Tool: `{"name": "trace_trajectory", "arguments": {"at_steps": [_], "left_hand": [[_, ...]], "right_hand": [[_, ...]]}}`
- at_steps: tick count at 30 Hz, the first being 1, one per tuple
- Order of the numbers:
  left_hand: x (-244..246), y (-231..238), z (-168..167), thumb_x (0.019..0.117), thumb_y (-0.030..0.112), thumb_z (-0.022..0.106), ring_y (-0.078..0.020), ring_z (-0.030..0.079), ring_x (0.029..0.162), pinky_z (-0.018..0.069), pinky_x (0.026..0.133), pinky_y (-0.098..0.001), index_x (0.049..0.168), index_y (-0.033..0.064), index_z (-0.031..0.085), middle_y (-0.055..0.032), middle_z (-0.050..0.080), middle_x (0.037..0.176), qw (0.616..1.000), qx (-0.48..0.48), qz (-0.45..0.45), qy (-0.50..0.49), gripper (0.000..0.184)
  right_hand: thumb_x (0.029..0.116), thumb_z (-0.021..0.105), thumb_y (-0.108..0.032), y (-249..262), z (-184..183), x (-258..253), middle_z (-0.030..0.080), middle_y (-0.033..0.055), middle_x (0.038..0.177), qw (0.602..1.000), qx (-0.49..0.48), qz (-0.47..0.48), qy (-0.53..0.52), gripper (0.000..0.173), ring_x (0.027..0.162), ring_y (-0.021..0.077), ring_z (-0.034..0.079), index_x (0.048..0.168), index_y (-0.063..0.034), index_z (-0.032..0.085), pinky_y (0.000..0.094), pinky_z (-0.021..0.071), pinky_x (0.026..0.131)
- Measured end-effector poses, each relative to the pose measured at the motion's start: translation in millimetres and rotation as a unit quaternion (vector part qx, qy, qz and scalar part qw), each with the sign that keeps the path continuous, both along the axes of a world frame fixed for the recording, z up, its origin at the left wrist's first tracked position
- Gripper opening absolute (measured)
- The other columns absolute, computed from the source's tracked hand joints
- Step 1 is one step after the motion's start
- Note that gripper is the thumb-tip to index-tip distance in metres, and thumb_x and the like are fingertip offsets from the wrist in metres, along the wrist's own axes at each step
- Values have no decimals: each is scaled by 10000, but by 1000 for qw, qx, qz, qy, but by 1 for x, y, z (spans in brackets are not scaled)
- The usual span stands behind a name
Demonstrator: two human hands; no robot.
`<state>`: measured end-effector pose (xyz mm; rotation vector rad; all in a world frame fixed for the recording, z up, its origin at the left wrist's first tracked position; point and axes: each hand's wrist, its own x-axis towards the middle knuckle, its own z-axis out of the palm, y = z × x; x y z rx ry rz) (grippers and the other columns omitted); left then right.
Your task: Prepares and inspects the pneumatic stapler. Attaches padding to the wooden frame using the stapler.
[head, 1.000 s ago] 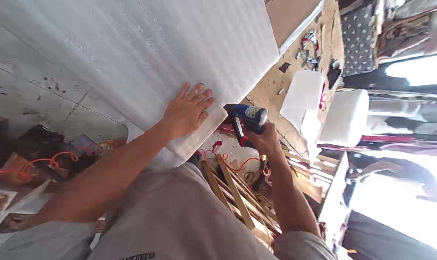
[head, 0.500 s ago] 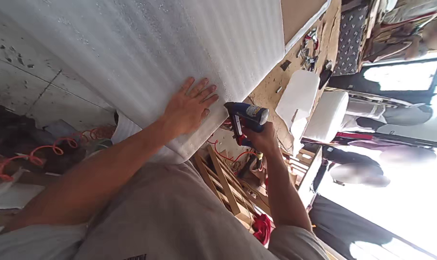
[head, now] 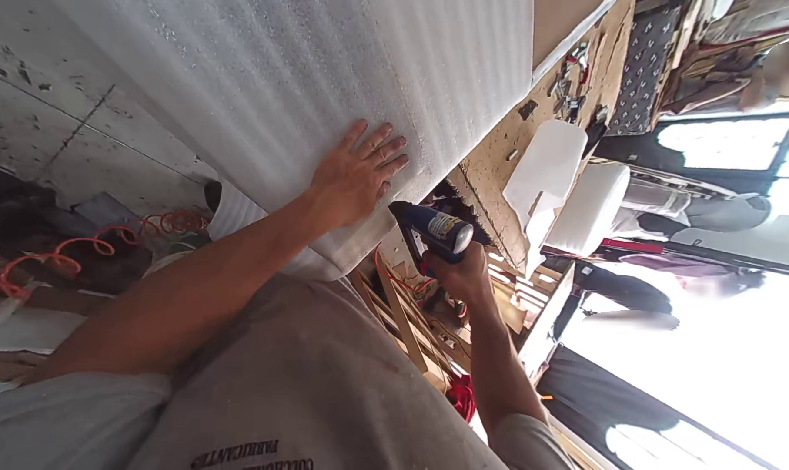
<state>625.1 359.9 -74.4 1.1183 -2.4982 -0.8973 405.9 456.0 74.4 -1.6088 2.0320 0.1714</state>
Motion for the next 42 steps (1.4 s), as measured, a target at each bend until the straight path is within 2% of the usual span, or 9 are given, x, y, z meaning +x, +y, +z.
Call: {"name": "trace_trajectory", "arguments": {"at_steps": [3, 15, 29, 31, 33, 35, 37, 40, 42], "left_hand": [[1, 1, -3, 1107, 360, 248, -290, 103, 1604, 26, 1274, -600, 1621, 212, 352, -36, 218, 1722, 1000, -13, 5, 16, 544], [2, 1, -6, 1102, 372, 232, -306, 94, 1603, 25, 1269, -605, 1620, 181, 344, -52, 215, 1722, 999, -23, -1, 29, 563], [3, 1, -1, 1101, 378, 228, -300, 84, 1605, 8, 1269, -606, 1625, 177, 332, -55, 200, 1726, 1000, -15, -11, 12, 570], [5, -1, 3, 1098, 368, 247, -305, 101, 1603, 15, 1269, -605, 1620, 162, 344, -65, 217, 1720, 1000, -17, -13, 5, 569], [6, -3, 8, 1096, 375, 268, -298, 107, 1602, 20, 1273, -594, 1616, 170, 354, -48, 220, 1721, 1000, -10, -19, -12, 565], [8, -7, 12, 1094, 386, 286, -289, 126, 1600, 30, 1272, -592, 1609, 181, 372, -32, 239, 1716, 999, -9, -23, -29, 561], [8, -12, 16, 1088, 373, 308, -278, 176, 1591, 56, 1273, -586, 1581, 178, 427, -32, 284, 1700, 999, -17, -19, -34, 543], [8, -22, 26, 1064, 304, 389, -305, 299, 1547, 205, 1254, -557, 1482, 107, 537, -100, 359, 1659, 997, -64, 38, 0, 486], [5, -47, 30, 1056, 312, 403, -314, 313, 1539, 249, 1237, -563, 1479, 92, 530, -111, 363, 1652, 993, -111, 49, 0, 494]], "right_hand": [[815, 733, -351, 17, 5, 18, 690, -63, 746, 999, 12, 26, -15, 203, 696, 29, 670, 866, -155, 708, 313, 569, 644], [771, 738, -356, 68, 8, 64, 679, -33, 688, 998, -6, 53, 18, 223, 643, 77, 670, 847, -147, 717, 362, 541, 579], [738, 746, -330, 95, 6, 84, 727, 0, 743, 996, -20, 82, 2, 306, 671, 137, 706, 985, -151, 776, 424, 562, 588], [746, 752, -348, 97, 9, 73, 719, -13, 740, 998, -30, 53, -11, 277, 677, 114, 701, 939, -148, 763, 405, 566, 602], [787, 773, -354, 104, 10, 52, 731, -56, 784, 997, -37, -39, -61, 254, 718, 47, 709, 932, -150, 733, 331, 614, 652], [821, 780, -291, 107, 10, 31, 753, -22, 827, 975, -58, -152, -152, 280, 728, 88, 732, 1007, -91, 718, 334, 645, 674], [850, 752, -228, 108, 6, 11, 742, 33, 786, 938, -92, -230, -243, 275, 662, 157, 726, 1032, -33, 686, 358, 642, 629], [865, 721, -274, 103, -8, -19, 733, 76, 810, 894, -118, -270, -337, 382, 683, 205, 728, 1102, 12, 630, 394, 643, 647], [837, 744, -320, 92, -21, -26, 739, 94, 850, 877, -136, -281, -365, 440, 735, 216, 736, 1101, 14, 632, 402, 642, 684]]}}
